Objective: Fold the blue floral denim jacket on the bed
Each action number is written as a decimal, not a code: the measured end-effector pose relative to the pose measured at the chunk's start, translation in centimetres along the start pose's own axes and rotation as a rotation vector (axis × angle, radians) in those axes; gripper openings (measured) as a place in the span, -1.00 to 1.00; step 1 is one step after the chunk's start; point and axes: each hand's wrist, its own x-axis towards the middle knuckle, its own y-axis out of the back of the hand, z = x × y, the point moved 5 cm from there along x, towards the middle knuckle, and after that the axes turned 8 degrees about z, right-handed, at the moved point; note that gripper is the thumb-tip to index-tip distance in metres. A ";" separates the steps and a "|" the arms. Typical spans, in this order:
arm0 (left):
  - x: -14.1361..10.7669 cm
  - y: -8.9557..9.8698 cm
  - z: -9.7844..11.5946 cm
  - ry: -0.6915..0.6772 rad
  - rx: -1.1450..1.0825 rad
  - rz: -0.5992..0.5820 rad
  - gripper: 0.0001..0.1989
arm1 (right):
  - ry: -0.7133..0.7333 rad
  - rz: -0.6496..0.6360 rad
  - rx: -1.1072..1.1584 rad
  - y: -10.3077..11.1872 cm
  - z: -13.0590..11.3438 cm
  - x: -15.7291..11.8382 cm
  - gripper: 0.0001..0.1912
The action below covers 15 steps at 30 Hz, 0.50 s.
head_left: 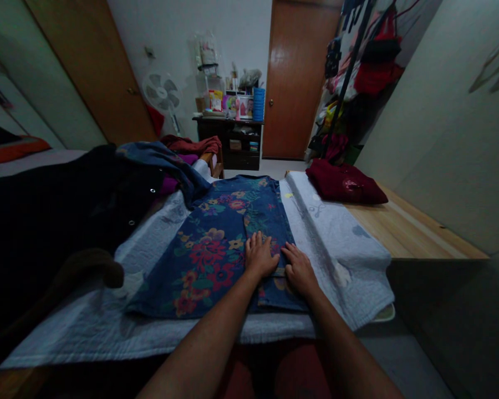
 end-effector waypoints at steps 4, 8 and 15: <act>0.2 -0.1 -0.4 -0.031 -0.014 -0.072 -0.30 | 0.005 0.004 0.010 0.0 0.0 0.0 -0.36; -0.2 0.4 -0.3 -0.094 0.001 -0.080 -0.33 | 0.010 0.001 0.012 0.1 0.0 0.0 -0.36; -4.0 1.6 0.9 -0.346 0.001 -0.053 -0.53 | 0.021 0.013 0.019 0.4 -0.1 -0.1 -0.38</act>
